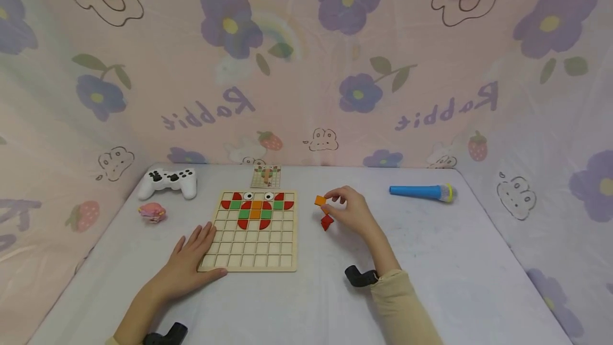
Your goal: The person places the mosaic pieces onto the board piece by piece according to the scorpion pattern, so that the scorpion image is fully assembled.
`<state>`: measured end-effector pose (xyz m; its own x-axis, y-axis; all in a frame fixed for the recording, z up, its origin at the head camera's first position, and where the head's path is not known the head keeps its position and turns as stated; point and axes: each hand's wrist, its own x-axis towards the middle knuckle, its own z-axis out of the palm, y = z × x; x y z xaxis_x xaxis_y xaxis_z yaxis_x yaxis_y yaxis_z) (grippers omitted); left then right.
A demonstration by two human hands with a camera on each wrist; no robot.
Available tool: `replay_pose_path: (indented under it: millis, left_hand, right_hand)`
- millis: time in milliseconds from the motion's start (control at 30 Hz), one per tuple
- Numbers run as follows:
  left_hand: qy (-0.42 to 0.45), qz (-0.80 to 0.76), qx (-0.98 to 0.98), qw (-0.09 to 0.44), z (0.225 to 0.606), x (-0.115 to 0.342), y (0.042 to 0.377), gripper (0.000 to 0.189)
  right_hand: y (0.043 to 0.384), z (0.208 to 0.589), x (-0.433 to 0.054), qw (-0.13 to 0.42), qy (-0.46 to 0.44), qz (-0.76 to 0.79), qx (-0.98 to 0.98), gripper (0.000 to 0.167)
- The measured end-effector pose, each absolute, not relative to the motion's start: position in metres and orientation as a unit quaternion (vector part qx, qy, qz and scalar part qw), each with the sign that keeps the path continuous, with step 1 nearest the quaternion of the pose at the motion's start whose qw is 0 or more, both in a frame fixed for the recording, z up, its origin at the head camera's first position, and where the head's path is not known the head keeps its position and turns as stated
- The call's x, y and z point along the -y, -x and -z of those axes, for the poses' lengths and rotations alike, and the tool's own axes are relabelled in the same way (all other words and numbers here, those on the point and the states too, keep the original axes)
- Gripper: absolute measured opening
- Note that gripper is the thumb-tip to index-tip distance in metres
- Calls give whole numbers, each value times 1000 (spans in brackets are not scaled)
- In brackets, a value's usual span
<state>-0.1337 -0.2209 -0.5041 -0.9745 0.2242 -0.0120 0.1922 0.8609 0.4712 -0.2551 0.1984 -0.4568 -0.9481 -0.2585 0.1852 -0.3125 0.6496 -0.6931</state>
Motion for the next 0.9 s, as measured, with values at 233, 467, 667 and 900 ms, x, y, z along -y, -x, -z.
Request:
replay_pose_path:
  millis: [233,467,667,900]
  left_hand:
    - [-106,-244,-963,36,505,220,133,115]
    - [-106,-244,-963,38,504,221,133,115]
    - [-107,-244,-963,40,500,221,132,114]
    - [-107,-241,-964,40,498,221,133,114]
  right_hand:
    - [256,459,-157,11,-183,-408,894,24]
    - [260,463,-122,-1,-189,-406,894,24]
    - [257,466,-92,-21,-204,-420,884,24]
    - [255,475,-63,-45,-234,-426,873,26]
